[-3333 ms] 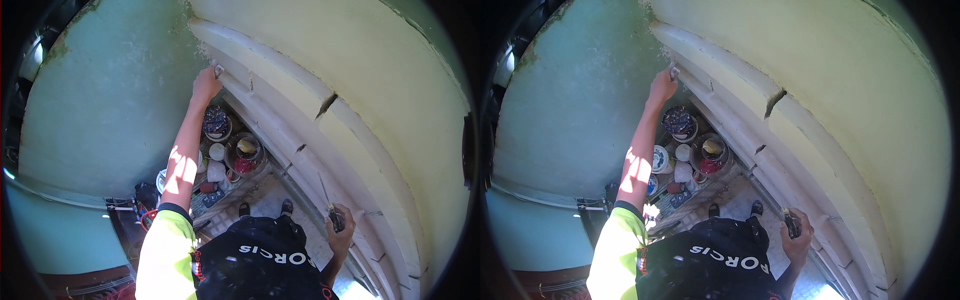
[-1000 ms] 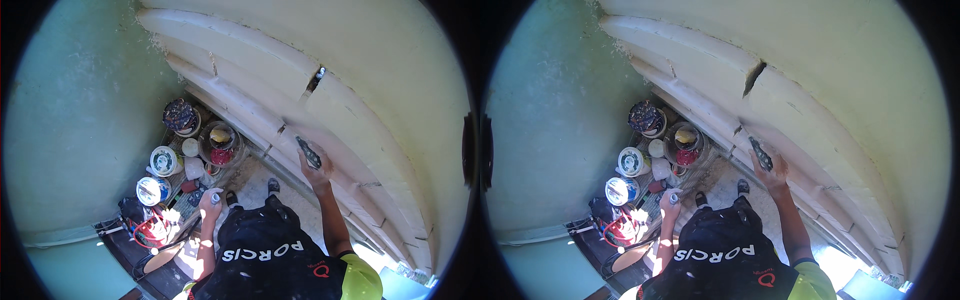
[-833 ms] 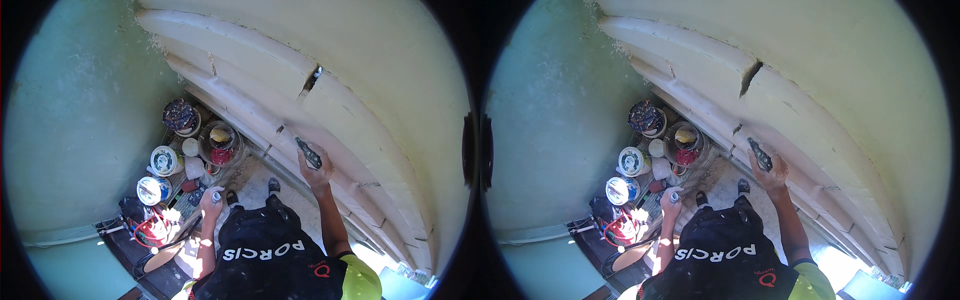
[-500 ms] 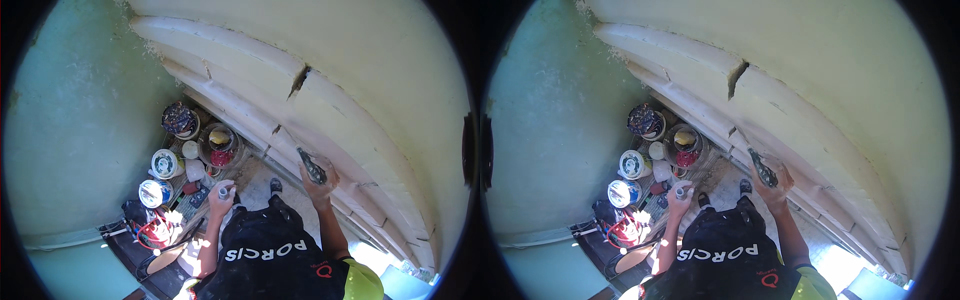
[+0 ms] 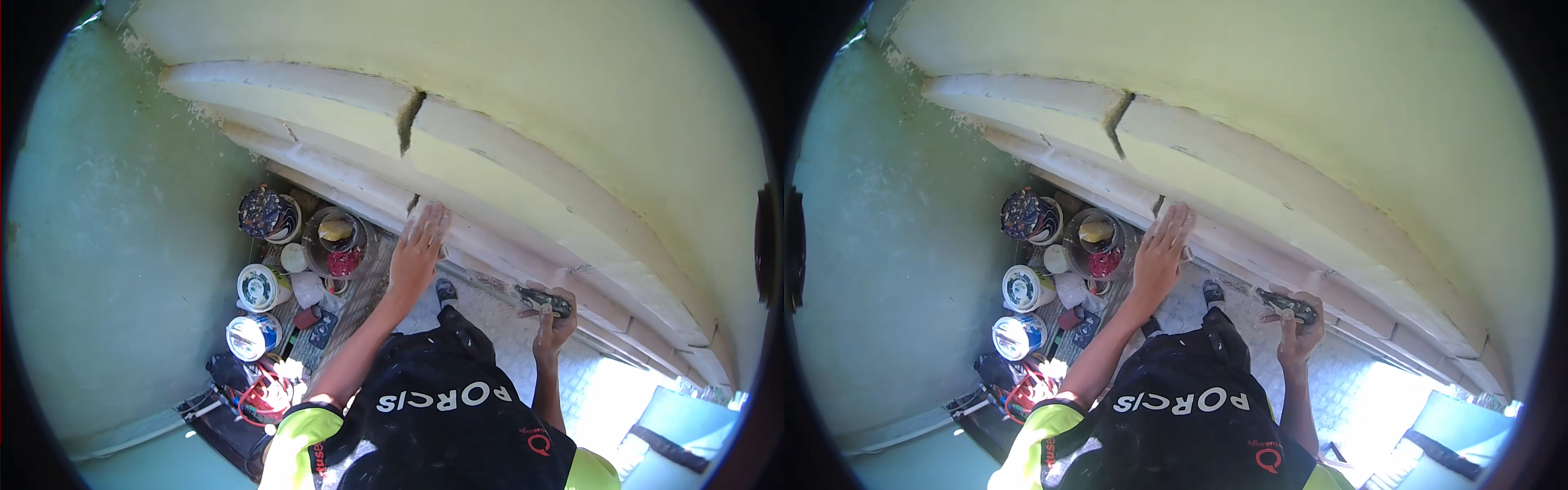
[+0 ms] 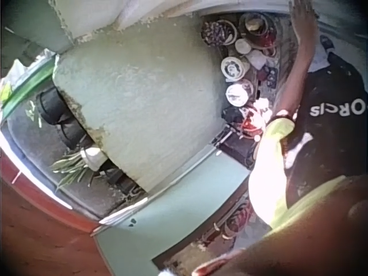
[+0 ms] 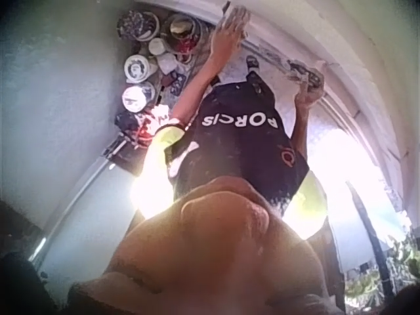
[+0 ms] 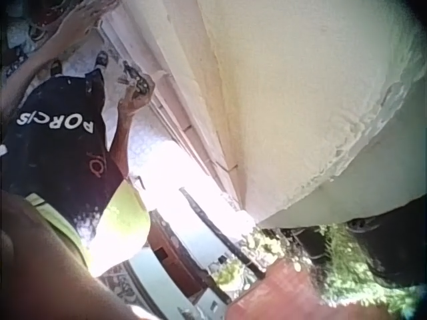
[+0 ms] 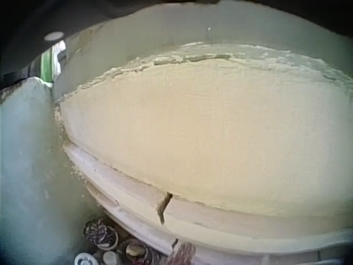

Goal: The person is using a putty knife/spatula to apply and smooth plaster or joint compound onto a wall and decorative molding.

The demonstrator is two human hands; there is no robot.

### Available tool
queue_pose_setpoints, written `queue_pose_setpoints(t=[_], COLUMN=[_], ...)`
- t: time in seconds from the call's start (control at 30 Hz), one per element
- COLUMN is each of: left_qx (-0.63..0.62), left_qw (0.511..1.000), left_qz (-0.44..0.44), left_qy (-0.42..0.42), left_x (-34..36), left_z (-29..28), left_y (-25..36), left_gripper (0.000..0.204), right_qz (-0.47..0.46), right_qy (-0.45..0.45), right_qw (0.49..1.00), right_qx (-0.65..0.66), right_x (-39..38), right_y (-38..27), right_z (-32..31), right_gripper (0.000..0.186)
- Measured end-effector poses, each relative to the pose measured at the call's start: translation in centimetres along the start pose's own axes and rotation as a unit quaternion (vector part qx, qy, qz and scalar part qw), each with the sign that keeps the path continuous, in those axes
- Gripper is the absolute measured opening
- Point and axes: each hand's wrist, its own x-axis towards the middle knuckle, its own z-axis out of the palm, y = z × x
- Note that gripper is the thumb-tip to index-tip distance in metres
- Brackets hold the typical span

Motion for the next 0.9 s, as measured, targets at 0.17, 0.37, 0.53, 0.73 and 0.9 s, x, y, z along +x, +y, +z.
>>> queue_pose_setpoints(t=[0.17,0.37,0.53,0.73,0.9], left_qx=[0.017,0.06,-0.019,-0.086,-0.053], left_qw=[0.999,0.998,0.993,0.984,0.985], left_qz=[-0.048,-0.029,-0.114,0.154,0.153], left_qy=[-0.016,-0.007,0.024,-0.021,-0.05], left_x=[0.4,-0.9,-0.8,-0.1,0.0], left_z=[-2.1,1.2,-0.5,-0.9,0.2], left_y=[5.3,4.3,1.5,2.6,2.4], left_gripper=[0.082,0.084,0.079,0.078,0.078], right_qz=[-0.054,-0.225,-0.191,-0.206,-0.195], right_qy=[0.037,-0.003,0.036,0.121,0.173], right_qw=[0.997,0.904,0.881,0.845,0.823], right_qx=[-0.047,-0.363,-0.431,-0.478,-0.505], right_x=[-1.7,-1.5,-2.9,-4.0,-4.5], right_y=[-0.1,-2.4,-3.0,-2.9,-3.6], right_z=[-1.0,-1.6,-0.4,-2.3,-4.3], right_gripper=[0.027,0.033,0.031,0.031,0.03])
